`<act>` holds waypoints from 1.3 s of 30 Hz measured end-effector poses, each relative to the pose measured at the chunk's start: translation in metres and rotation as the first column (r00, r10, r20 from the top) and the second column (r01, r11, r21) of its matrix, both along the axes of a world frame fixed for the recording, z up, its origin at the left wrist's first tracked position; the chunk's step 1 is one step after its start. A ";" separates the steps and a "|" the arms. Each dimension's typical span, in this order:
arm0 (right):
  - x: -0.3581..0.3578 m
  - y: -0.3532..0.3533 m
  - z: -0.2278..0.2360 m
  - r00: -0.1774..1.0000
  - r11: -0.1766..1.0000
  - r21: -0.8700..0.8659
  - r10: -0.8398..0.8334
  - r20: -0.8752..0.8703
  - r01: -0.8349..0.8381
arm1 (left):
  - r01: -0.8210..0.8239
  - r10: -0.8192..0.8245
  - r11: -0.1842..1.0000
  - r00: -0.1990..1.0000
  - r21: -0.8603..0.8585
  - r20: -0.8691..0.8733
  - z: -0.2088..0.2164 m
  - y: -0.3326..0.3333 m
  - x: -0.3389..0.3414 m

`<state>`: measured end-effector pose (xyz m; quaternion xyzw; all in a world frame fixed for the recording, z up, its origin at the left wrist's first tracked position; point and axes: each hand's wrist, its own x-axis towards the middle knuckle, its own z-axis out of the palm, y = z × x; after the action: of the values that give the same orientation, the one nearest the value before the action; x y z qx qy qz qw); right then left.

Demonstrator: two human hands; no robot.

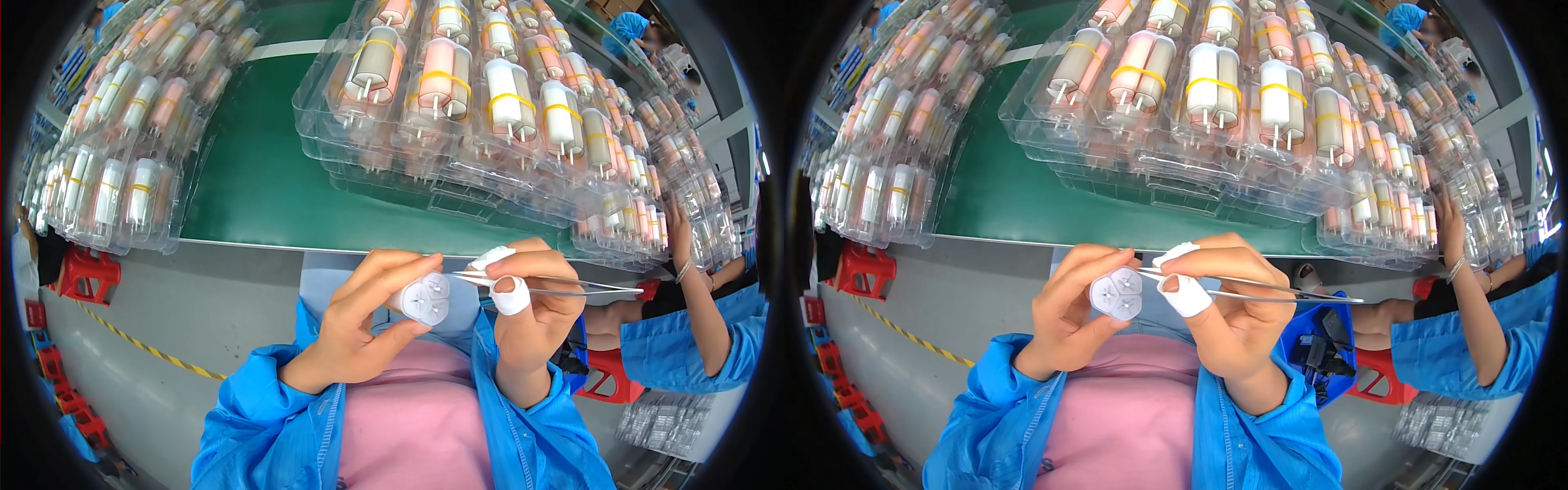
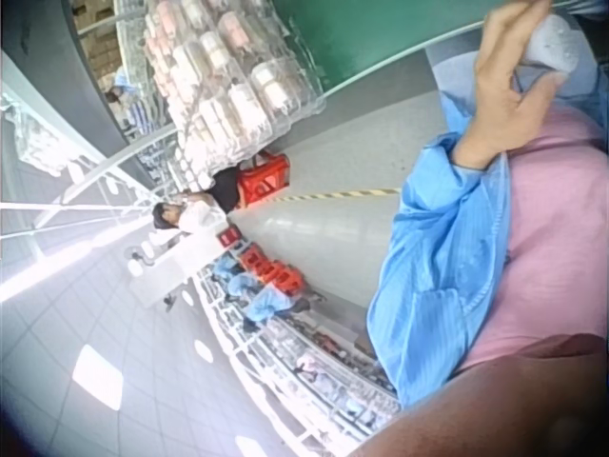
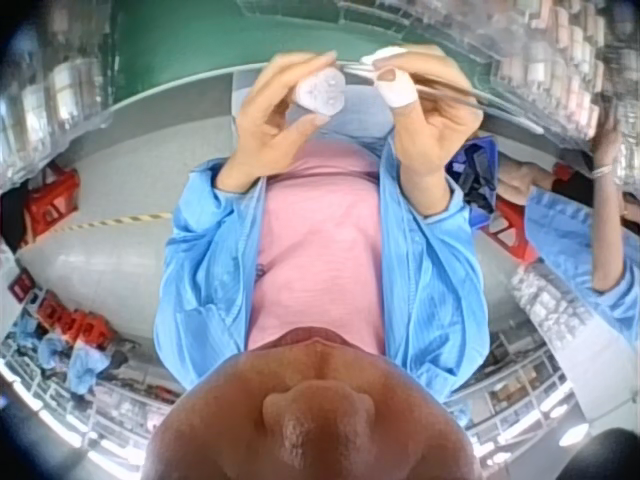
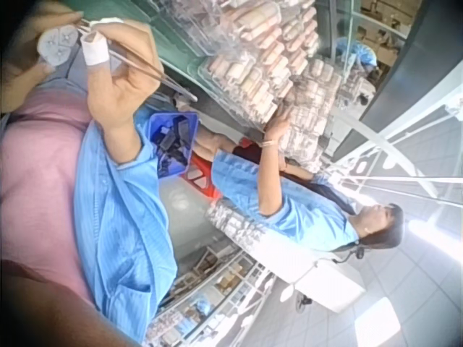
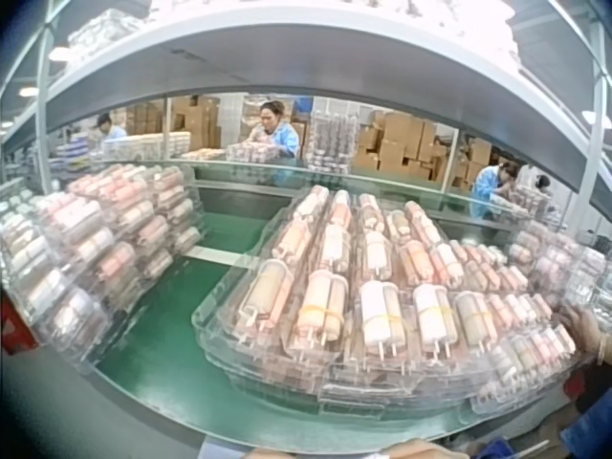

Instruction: Assemble small plastic electronic components using tweezers on a factory line.

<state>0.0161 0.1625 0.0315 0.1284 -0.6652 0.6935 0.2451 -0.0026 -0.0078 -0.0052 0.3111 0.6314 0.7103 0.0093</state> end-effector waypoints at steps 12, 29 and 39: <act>0.001 -0.002 0.003 1.000 0.987 0.160 -0.003 0.010 0.002 | 0.082 -0.086 0.994 0.995 0.067 0.057 0.001 -0.002 0.000; 0.001 -0.001 0.004 1.000 0.977 0.212 -0.004 -0.012 0.007 | 0.095 -0.102 0.992 0.991 0.082 0.081 0.000 -0.003 0.000; 0.002 -0.001 0.003 1.000 0.974 0.228 -0.005 -0.002 0.005 | 0.087 -0.092 0.994 0.993 0.063 0.079 0.001 -0.003 0.001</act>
<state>0.0178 0.1617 0.0345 0.1545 -0.7404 0.6119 0.2312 -0.0016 -0.0107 -0.0047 0.3099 0.5943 0.7399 0.0580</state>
